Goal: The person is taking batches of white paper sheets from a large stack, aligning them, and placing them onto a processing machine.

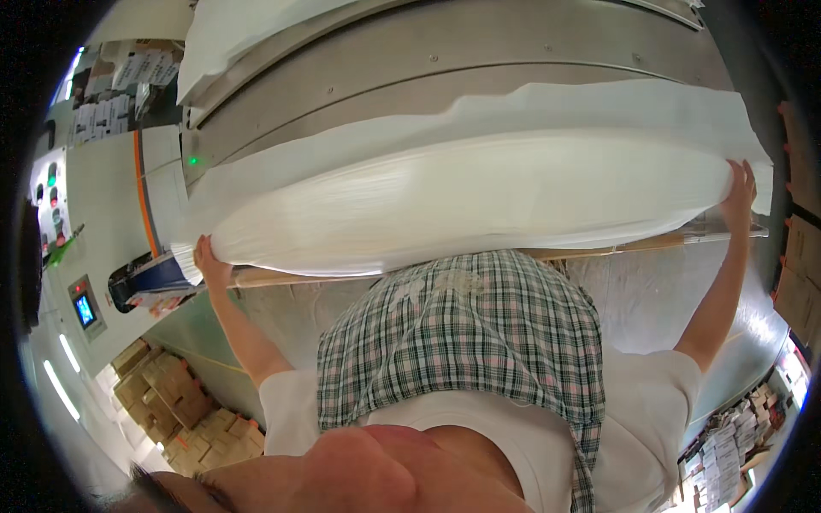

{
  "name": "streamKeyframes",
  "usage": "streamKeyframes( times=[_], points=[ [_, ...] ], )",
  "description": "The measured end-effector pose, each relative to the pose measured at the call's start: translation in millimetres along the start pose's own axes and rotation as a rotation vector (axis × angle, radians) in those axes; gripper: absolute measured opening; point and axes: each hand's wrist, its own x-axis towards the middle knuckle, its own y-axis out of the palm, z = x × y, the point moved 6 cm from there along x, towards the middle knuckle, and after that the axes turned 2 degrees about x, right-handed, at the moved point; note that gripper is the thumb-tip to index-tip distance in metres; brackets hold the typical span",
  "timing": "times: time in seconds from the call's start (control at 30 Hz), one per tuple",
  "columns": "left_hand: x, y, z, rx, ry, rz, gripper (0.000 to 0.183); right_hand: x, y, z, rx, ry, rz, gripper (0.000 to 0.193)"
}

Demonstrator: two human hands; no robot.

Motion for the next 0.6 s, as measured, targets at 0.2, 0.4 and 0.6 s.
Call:
streamKeyframes(
  times=[0.2,0.4,0.6],
  points=[
    [-36.9,28.4,7.7,0.009,-0.066,0.178,0.055,-32.6,24.4,27.4,0.001,0.092,0.207,0.054],
    [-1.2,36.9,19.5,0.088,-0.028,0.479,0.064,-11.8,37.8,-10.8,-0.036,0.032,0.526,0.055],
    [78.2,79.4,44.4,0.091,-0.204,1.073,0.083,99.3,67.6,26.0,-0.199,0.077,1.141,0.083]
  ],
)
